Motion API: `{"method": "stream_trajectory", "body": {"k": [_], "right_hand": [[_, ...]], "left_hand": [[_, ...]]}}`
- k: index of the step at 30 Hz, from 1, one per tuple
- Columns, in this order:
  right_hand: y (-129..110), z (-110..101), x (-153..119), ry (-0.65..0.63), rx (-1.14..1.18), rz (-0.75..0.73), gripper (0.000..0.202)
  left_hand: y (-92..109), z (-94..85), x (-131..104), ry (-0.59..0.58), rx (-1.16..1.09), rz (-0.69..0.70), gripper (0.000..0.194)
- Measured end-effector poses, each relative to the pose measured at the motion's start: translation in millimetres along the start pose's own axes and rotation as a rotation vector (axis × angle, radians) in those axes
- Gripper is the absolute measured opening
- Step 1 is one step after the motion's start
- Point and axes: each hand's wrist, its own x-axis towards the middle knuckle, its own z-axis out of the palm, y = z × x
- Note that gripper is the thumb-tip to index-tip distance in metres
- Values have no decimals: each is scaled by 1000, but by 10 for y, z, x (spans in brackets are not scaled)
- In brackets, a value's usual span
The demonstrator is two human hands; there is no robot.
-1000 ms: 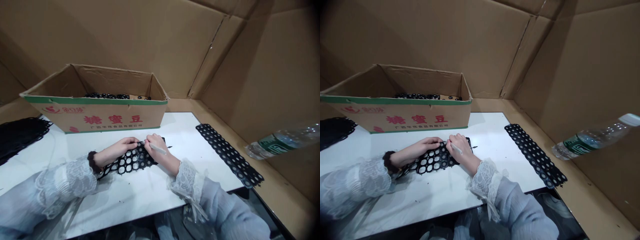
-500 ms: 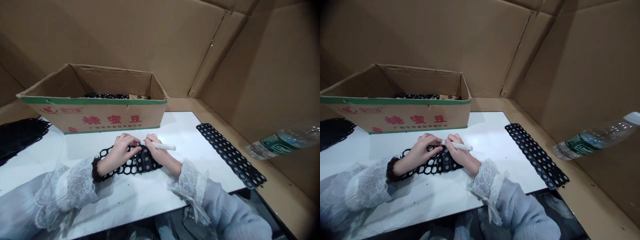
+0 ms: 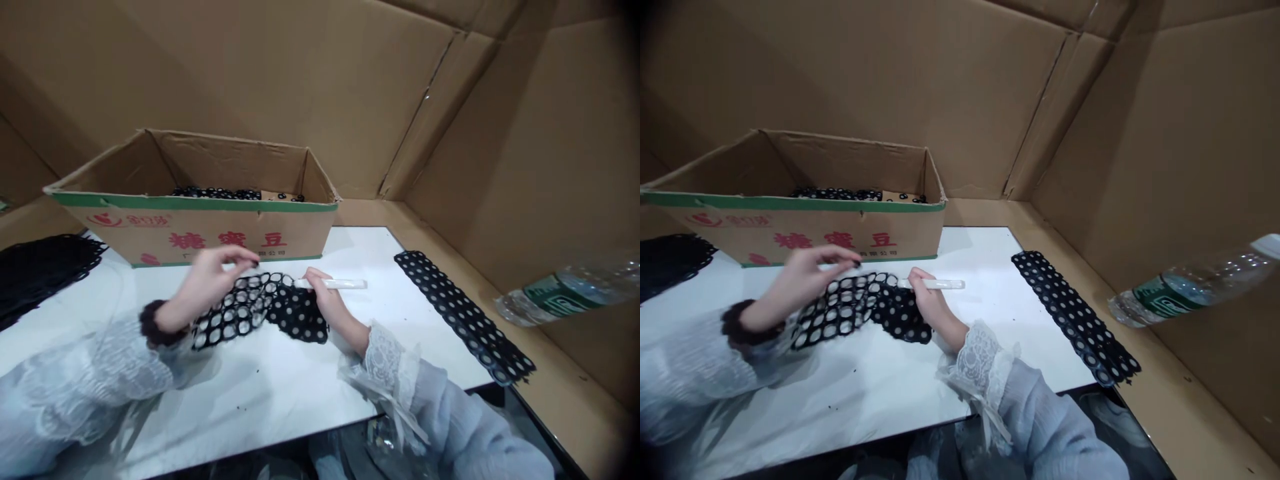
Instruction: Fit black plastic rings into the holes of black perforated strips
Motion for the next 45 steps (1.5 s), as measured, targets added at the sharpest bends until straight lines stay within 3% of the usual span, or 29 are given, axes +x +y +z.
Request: {"method": "stream_trajectory", "body": {"k": [3,5,7,9,12,13,14,16,18,21,26,34,40,45], "right_hand": [[2,12,11,-33,-7,-11,29],[-18,40,8,-122,-34,-34,29],[-43,58,-2,-181,-67,-55,29],[-60,53,-11,-188,-86,-61,29],[-61,17,-10,-164,-92,-83,31],[-57,6,-5,-161,-97,-101,31],[-53,-2,0,-158,-105,-120,31],[-50,-7,10,-166,-125,-150,31],[-56,-1,11,-169,-148,-161,30],[-76,13,-1,-151,-210,-165,29],[-99,28,-23,-95,-328,-209,29],[-76,82,-27,-27,-530,-203,27],[-103,103,-31,-34,-469,-181,28],[-136,114,-53,-45,-424,-168,28]], "left_hand": [[100,-383,169,568,272,246,33],[101,-585,354,763,458,344,34],[61,-699,532,695,646,381,30],[16,-696,611,586,769,384,32],[-6,-455,444,509,774,511,33],[-4,-329,330,433,729,579,33],[-3,-194,206,281,665,621,29],[-10,55,-11,-35,554,552,35],[-37,225,-132,-290,429,397,36],[-93,307,-133,-466,223,159,35],[-116,323,-75,-374,-2,-17,32],[-36,433,-253,-302,-289,-207,35],[-103,456,-225,-265,-17,-21,33],[-210,490,-209,-35,289,199,28]]}}
